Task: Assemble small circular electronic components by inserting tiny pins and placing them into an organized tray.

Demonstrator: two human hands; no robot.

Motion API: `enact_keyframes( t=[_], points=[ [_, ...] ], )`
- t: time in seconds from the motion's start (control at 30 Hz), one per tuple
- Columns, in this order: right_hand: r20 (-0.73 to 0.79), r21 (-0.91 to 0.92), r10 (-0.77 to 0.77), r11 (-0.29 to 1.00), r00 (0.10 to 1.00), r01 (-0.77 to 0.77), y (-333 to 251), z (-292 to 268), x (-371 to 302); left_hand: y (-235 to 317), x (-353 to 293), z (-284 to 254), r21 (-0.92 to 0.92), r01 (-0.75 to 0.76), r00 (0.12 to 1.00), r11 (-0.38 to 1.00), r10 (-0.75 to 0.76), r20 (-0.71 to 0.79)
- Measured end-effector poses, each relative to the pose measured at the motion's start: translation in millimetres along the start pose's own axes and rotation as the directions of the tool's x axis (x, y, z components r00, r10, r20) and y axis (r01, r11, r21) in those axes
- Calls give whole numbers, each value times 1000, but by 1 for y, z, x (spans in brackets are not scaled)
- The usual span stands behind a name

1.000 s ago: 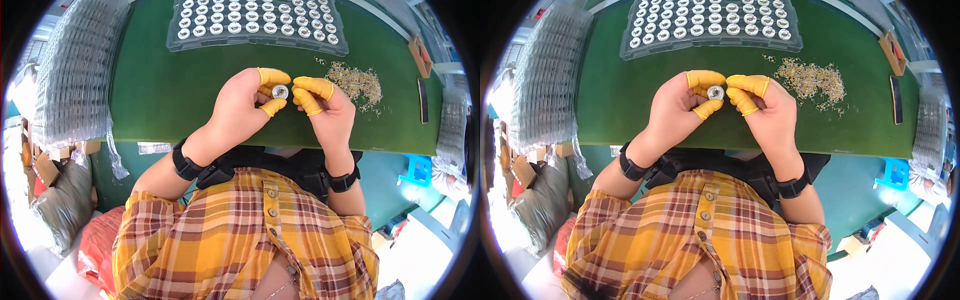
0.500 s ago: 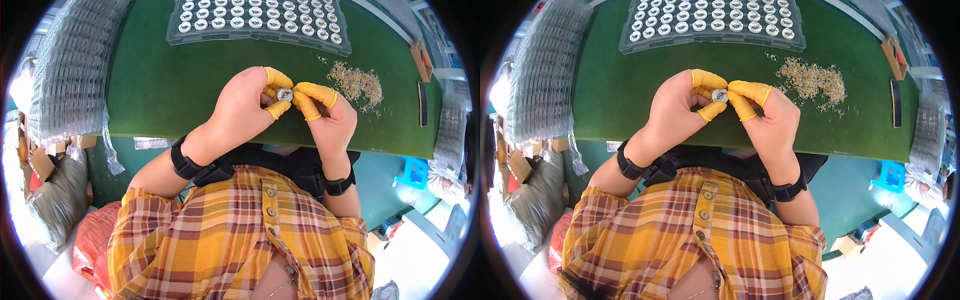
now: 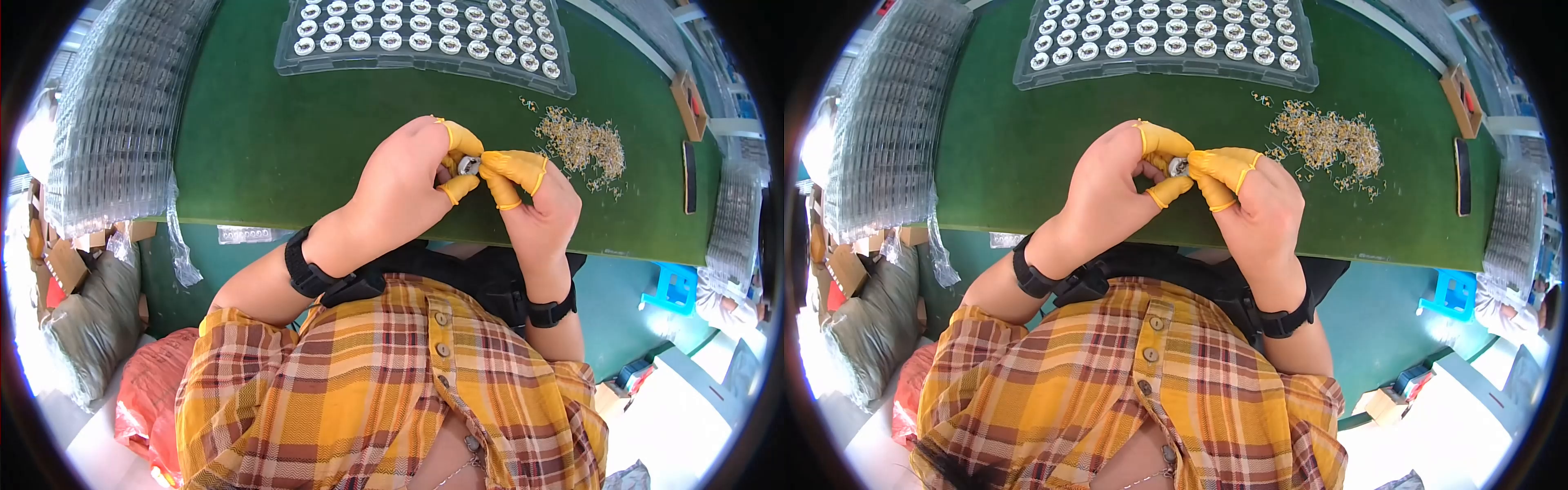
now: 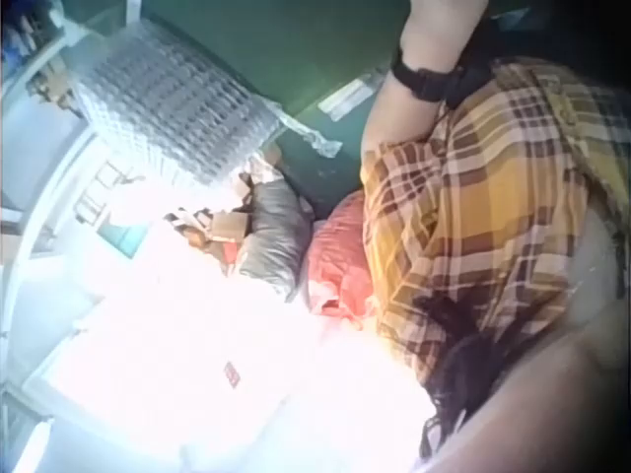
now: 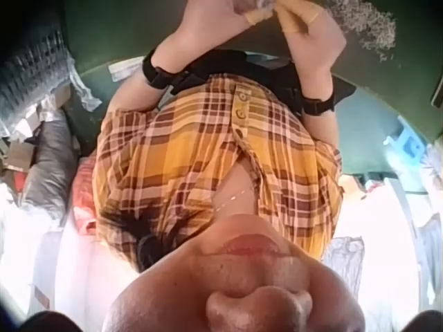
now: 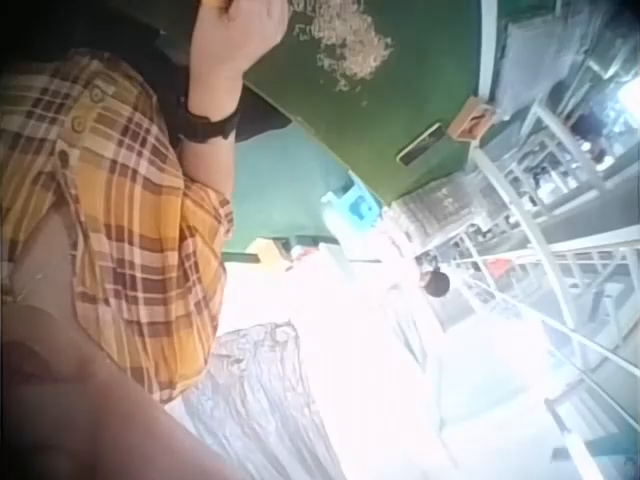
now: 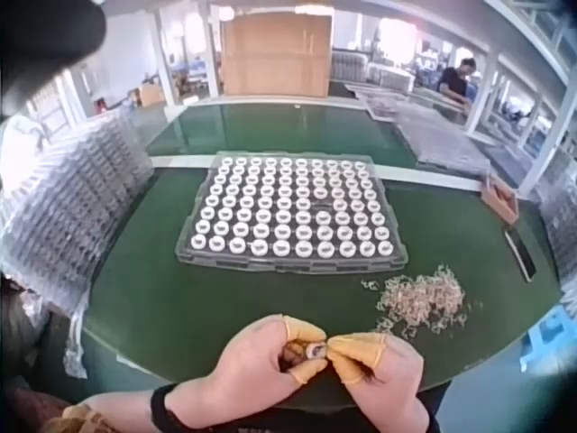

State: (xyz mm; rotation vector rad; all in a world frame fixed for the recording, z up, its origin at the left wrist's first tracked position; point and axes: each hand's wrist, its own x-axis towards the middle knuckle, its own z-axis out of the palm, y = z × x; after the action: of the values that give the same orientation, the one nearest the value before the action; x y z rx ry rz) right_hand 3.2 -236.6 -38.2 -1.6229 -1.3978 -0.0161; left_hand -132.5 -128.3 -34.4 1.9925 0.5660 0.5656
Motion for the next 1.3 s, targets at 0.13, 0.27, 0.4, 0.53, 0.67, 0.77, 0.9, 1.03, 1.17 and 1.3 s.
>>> enact_keyframes(
  t=[0.13,0.27,0.4,0.53,0.67,0.77,0.9,1.03,1.17,1.3],
  points=[
    [26,13,24,1000,999,-25,-2,-2,-1,0,-1,2,-24,-26,999,999,25,-25],
    [-22,58,72,996,997,-71,-3,1,-3,4,2,2,-128,108,994,986,-105,28],
    [-24,188,262,949,965,-253,-2,3,-9,-1,2,4,-175,122,992,977,-118,34],
    [-9,2,82,997,997,-82,-1,-1,-7,-1,1,4,-131,64,998,989,-63,15],
    [-16,-36,32,999,999,-33,-1,-1,-7,2,0,3,-27,13,1000,1000,-12,24],
    [-55,71,116,991,992,-112,-1,2,-8,0,2,5,-137,70,997,988,-66,32],
    [-43,89,117,990,992,-113,0,2,-7,-3,0,5,-213,108,994,971,-102,40],
    [2,-75,-23,997,1000,23,-2,-2,-6,-1,-1,4,-136,56,998,989,-53,30],
    [8,-39,-37,999,999,37,0,-2,-5,-3,-2,5,-65,-14,1000,998,15,21],
    [40,51,118,991,992,-120,-4,-4,-4,-1,-2,5,11,-100,995,995,100,30]
  ],
)
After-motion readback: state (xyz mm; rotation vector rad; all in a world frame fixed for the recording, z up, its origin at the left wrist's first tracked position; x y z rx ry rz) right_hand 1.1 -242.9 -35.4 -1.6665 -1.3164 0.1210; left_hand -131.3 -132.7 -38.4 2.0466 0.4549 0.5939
